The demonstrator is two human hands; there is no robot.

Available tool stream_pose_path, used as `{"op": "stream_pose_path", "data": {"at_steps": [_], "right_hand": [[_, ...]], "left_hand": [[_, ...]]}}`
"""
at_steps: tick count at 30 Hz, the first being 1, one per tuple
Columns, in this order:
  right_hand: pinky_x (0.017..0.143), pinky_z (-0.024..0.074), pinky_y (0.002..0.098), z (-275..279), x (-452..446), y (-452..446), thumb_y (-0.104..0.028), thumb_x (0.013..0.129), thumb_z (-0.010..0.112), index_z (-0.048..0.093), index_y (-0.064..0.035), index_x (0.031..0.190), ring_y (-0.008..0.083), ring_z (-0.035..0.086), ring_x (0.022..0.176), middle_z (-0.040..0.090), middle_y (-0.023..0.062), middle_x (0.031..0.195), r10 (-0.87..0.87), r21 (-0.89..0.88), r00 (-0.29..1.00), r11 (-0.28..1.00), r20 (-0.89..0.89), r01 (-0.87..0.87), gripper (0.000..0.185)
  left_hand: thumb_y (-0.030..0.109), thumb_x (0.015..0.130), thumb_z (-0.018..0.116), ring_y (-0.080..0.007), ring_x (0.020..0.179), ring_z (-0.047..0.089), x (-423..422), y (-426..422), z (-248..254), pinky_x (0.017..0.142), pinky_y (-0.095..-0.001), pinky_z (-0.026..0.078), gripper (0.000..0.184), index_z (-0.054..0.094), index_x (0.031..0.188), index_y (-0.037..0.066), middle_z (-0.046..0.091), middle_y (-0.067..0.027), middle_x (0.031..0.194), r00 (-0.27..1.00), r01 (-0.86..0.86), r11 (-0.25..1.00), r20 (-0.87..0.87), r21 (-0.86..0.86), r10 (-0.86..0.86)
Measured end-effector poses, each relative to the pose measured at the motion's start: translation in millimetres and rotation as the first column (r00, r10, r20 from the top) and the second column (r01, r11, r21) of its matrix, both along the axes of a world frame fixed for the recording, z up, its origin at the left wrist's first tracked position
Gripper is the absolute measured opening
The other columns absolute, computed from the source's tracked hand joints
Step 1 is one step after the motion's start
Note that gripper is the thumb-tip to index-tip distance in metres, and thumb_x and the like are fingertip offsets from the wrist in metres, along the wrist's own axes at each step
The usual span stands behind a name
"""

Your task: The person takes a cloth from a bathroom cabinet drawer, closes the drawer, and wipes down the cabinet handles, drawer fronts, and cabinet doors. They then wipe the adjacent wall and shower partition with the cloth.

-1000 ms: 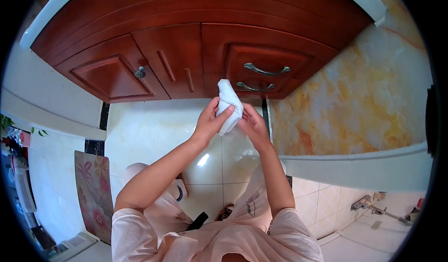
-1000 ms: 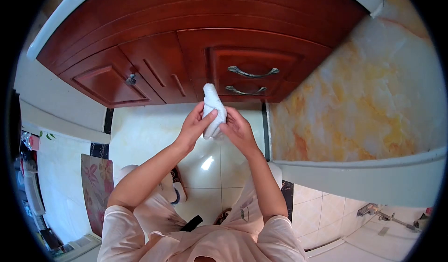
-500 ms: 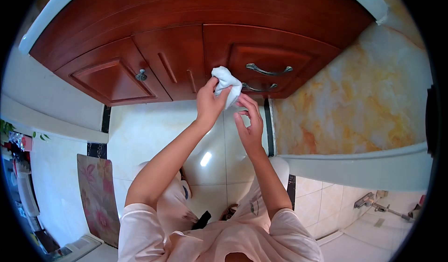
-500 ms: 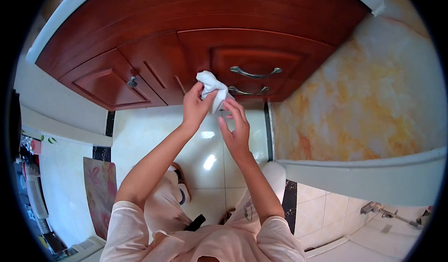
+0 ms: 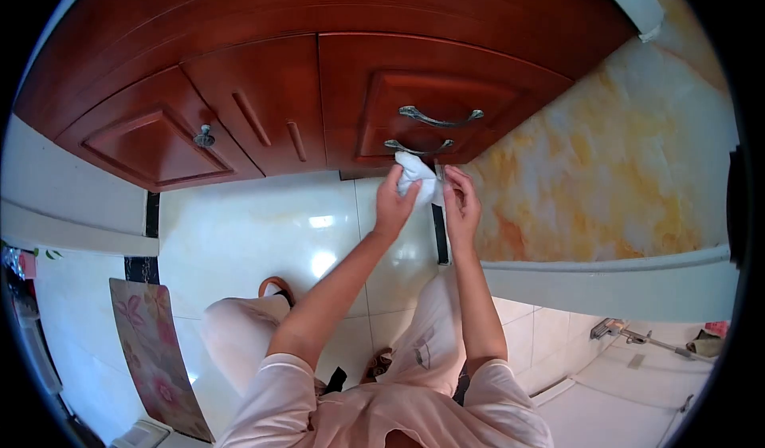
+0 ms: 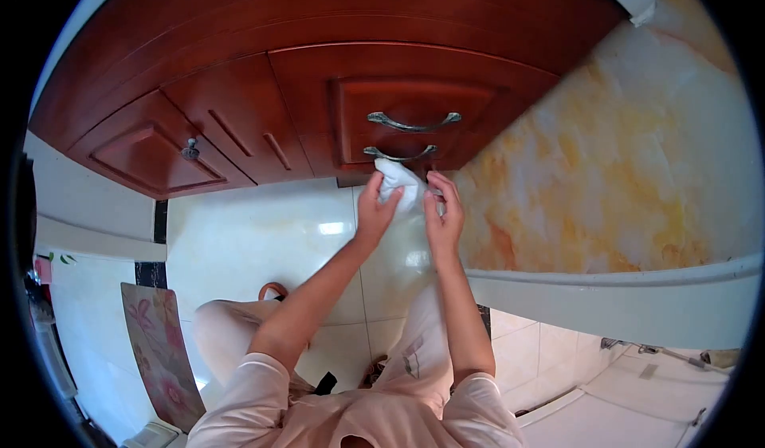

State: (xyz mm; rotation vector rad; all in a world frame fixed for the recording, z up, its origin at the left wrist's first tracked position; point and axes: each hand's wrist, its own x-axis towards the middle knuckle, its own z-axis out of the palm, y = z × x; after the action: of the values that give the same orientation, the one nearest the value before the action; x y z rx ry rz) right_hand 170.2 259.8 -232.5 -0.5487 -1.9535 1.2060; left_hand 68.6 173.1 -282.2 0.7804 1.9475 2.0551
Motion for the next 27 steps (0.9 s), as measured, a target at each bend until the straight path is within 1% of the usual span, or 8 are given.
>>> {"op": "stream_pose_path", "data": {"at_steps": [1, 5, 8, 15, 18, 19, 25, 27], "right_hand": [[0.087, 0.0444, 0.0293, 0.6, -1.5, 2.3, -0.004, 0.086, 0.056, 0.059, -0.0002, 0.111, 0.0222, 0.055, 0.11, 0.057, 0.0122, 0.12, -0.002, 0.023, 1.0, 1.0, 0.027, 0.002, 0.026], [0.091, 0.0427, 0.0338, 2.0, -13.1, 1.6, -0.009, 0.085, 0.059, 0.058, 0.0003, 0.112, 0.0266, 0.054, 0.112, 0.056, 0.014, 0.12, 0.019, 0.216, 0.999, 0.976, 0.048, -0.029, 0.028], [0.091, 0.0425, 0.0342, 2.3, -19.8, -2.4, -0.008, 0.084, 0.06, 0.058, 0.0007, 0.111, 0.0283, 0.054, 0.11, 0.056, 0.0152, 0.118, -0.034, 0.163, 0.992, 0.987, 0.12, 0.014, 0.029], [0.072, 0.046, 0.0252, -22.5, -37.8, 18.7, -0.005, 0.083, 0.064, 0.06, 0.0008, 0.102, 0.015, 0.058, 0.081, 0.063, 0.0052, 0.091, -0.049, -0.068, 0.994, 0.996, 0.095, 0.056, 0.02], [0.072, 0.0459, 0.023, -30.0, -46.3, 22.6, -0.004, 0.086, 0.061, 0.061, 0.0005, 0.101, 0.0103, 0.057, 0.08, 0.063, 0.0033, 0.089, -0.105, -0.376, 0.986, 0.925, -0.131, 0.049, 0.015], [0.073, 0.0461, 0.0219, -24.4, -46.4, 19.3, -0.002, 0.088, 0.059, 0.061, 0.0005, 0.101, 0.0083, 0.057, 0.081, 0.063, 0.0034, 0.092, -0.137, -0.467, 0.979, 0.883, -0.151, 0.051, 0.013], [0.072, 0.0464, 0.0213, -48.9, -63.4, 11.1, -0.002, 0.088, 0.059, 0.06, -0.001, 0.101, 0.0079, 0.057, 0.08, 0.063, 0.0032, 0.09, -0.179, -0.57, 0.937, 0.821, -0.301, -0.027, 0.013], [0.074, 0.0468, 0.0226, -50.1, -64.9, 8.9, -0.002, 0.089, 0.059, 0.059, -0.0009, 0.1, 0.009, 0.057, 0.081, 0.062, 0.0033, 0.09, -0.172, -0.553, 0.936, 0.833, -0.308, -0.029, 0.012]], "left_hand": [[0.009, 0.08, 0.066, -0.0321, 0.086, 0.063, 5.7, 3.3, 4.4, 0.075, -0.0318, 0.047, 0.03, 0.053, 0.105, -0.002, 0.063, -0.0187, 0.093, 0.997, 0.069, 0.997, 0.044, 0.035, -0.071], [0.01, 0.08, 0.063, -0.0386, 0.095, 0.061, 12.2, 17.7, -1.3, 0.079, -0.0414, 0.048, 0.043, 0.05, 0.12, 0.002, 0.063, -0.0206, 0.101, 0.99, -0.002, 0.994, -0.138, -0.108, -0.013], [0.007, 0.077, 0.064, -0.0374, 0.098, 0.06, 13.1, 21.8, -3.4, 0.082, -0.0402, 0.048, 0.043, 0.052, 0.119, 0.003, 0.063, -0.0194, 0.106, 0.999, -0.011, 0.998, -0.038, -0.064, 0.009], [0.008, 0.076, 0.066, -0.0346, 0.099, 0.059, 12.8, 25.1, 6.0, 0.088, -0.039, 0.044, 0.036, 0.058, 0.111, 0.001, 0.061, -0.018, 0.107, 0.991, -0.126, 0.984, -0.019, 0.128, 0.13], [0.009, 0.077, 0.066, -0.0329, 0.104, 0.055, 16.6, 23.3, 13.0, 0.092, -0.0383, 0.042, 0.035, 0.058, 0.111, 0.0, 0.058, -0.0161, 0.108, 0.967, -0.224, 0.958, -0.083, 0.18, 0.242], [0.003, 0.078, 0.066, -0.0259, 0.102, 0.055, 19.8, 22.5, 14.5, 0.091, -0.0324, 0.042, 0.03, 0.059, 0.107, 0.0, 0.056, -0.0132, 0.109, 0.95, -0.271, 0.95, -0.113, 0.156, 0.29], [0.009, 0.08, 0.067, -0.0222, 0.095, 0.053, 32.7, 17.1, 8.7, 0.08, -0.0321, 0.043, 0.03, 0.057, 0.107, 0.003, 0.055, -0.0094, 0.103, 0.966, -0.233, 0.97, 0.129, 0.066, 0.223], [0.011, 0.08, 0.068, -0.0214, 0.097, 0.053, 24.9, 21.7, 6.6, 0.078, -0.0317, 0.041, 0.035, 0.054, 0.112, 0.004, 0.055, -0.0087, 0.106, 0.935, -0.354, 0.932, 0.071, 0.078, 0.349]]}}
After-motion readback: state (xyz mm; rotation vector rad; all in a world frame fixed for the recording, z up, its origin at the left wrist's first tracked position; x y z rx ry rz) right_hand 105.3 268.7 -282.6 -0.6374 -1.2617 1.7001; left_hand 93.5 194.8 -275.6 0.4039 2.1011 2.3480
